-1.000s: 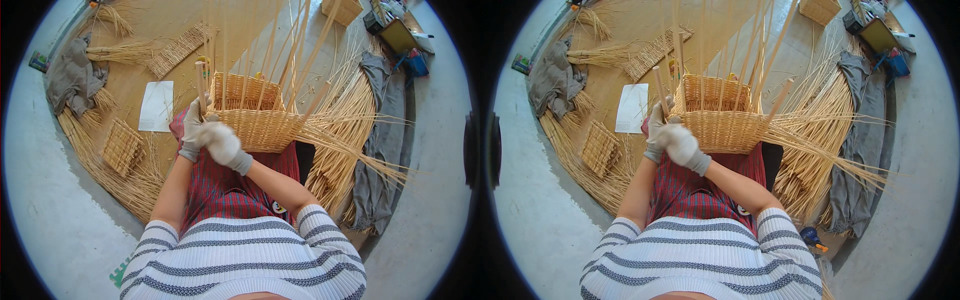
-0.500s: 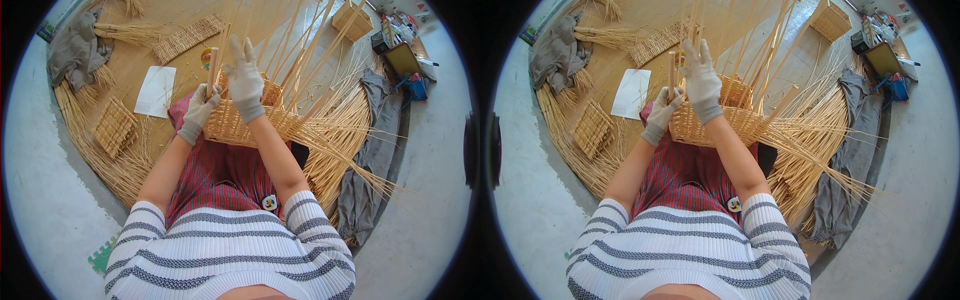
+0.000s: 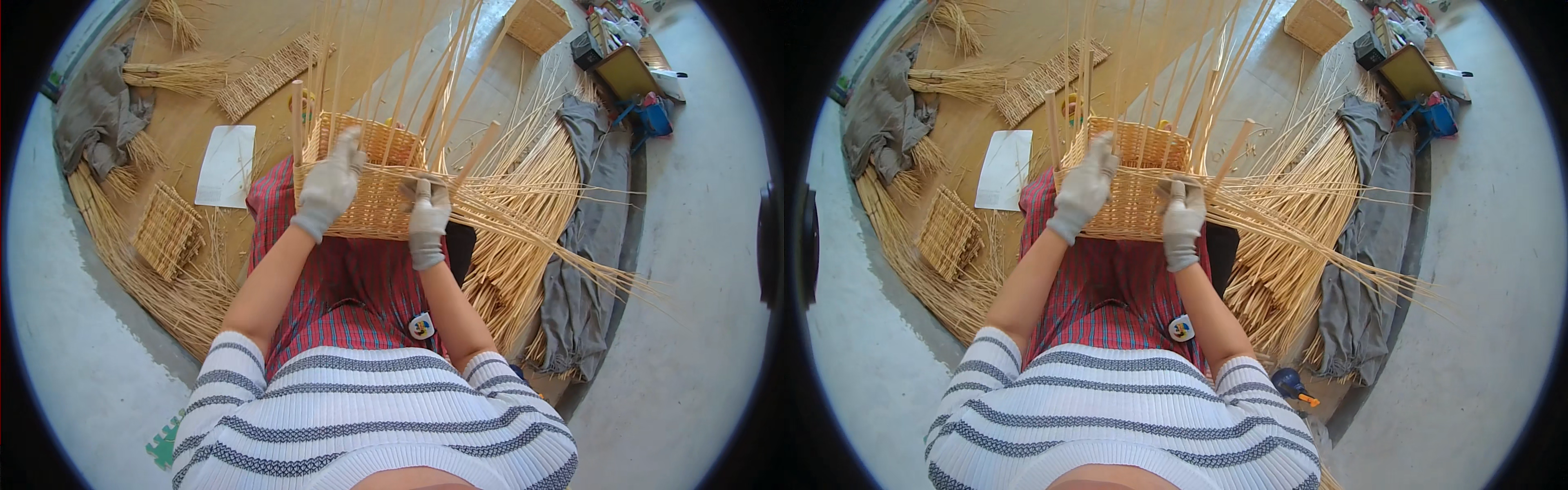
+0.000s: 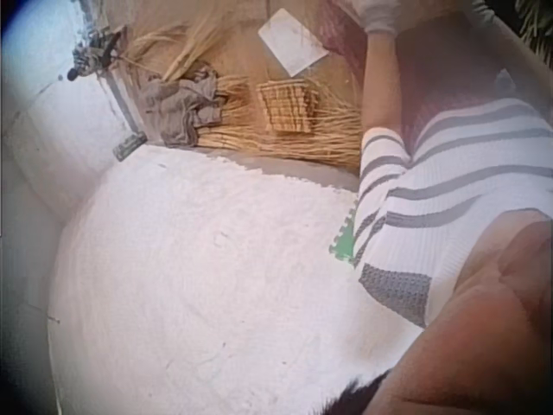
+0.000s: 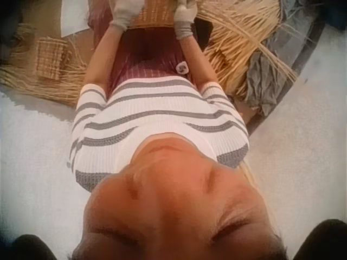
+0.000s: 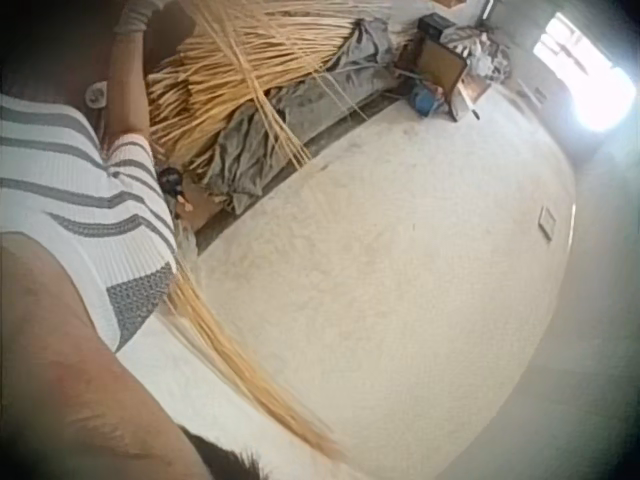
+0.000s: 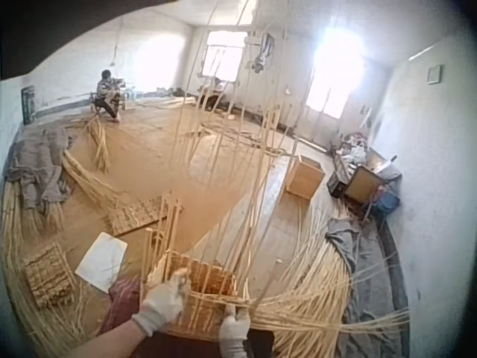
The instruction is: The recorder is weaving a wicker basket, adding new reeds to the vertical structure and measuring the progress.
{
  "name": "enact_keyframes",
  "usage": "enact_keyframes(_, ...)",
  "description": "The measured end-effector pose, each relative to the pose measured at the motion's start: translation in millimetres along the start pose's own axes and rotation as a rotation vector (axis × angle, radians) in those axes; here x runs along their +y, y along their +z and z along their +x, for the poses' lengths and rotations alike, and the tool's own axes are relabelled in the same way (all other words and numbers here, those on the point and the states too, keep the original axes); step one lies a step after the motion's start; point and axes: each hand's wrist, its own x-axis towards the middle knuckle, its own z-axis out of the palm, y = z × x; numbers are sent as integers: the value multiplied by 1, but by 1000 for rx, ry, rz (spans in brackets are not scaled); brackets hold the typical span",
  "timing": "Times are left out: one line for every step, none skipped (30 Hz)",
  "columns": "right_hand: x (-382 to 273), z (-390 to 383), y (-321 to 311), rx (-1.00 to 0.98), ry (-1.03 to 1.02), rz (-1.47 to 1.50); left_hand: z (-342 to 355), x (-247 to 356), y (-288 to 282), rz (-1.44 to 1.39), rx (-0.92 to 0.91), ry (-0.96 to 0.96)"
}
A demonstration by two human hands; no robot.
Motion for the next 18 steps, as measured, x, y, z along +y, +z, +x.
enact_keyframes(-7,3,14,-59,-146,2,5,-1,9,1,0,10)
enact_keyframes(-16,15,29,-114,-297,4,10,2,16,103,-147,-101)
enact_keyframes(-30,33,46,-68,-739,-416,14,5,21,211,-299,-214)
enact_keyframes(-44,51,64,-12,-1159,-852,14,16,22,276,-258,-254)
enact_keyframes(-56,65,80,-69,-1008,-818,12,19,24,276,-273,-248)
enact_keyframes(-62,72,90,-128,-861,-779,14,21,26,275,-288,-269)
enact_keyframes(-61,70,87,-135,-864,-776,19,18,24,277,-286,-299)
enact_keyframes(-61,66,74,-226,-807,-334,22,14,20,273,-275,-306)
enact_keyframes(-60,59,57,-308,-720,101,23,7,15,187,-278,-268)
enact_keyframes(-44,49,22,-200,-562,0,21,5,15,96,-291,-223)
enact_keyframes(-28,40,-15,-88,-407,-104,21,12,16,79,-294,-224)
enact_keyframes(-22,22,-37,-50,-263,-105,16,21,11,-23,-214,-260)
enact_keyframes(-24,11,-46,-13,-126,-98,10,26,6,-119,-127,-289)
enact_keyframes(-28,15,-49,-15,-127,-104,-7,25,10,-171,113,-191)
enact_keyframes(-33,21,-51,4,-236,-271,-7,30,13,-174,116,-194)
enact_keyframes(-40,17,-51,45,-330,-443,-12,42,13,1,92,110)
enact_keyframes(-49,20,-40,9,-568,-514,-20,53,15,175,66,414)
enact_keyframes(-62,36,-21,-42,-823,-577,-23,48,40,246,-70,406)
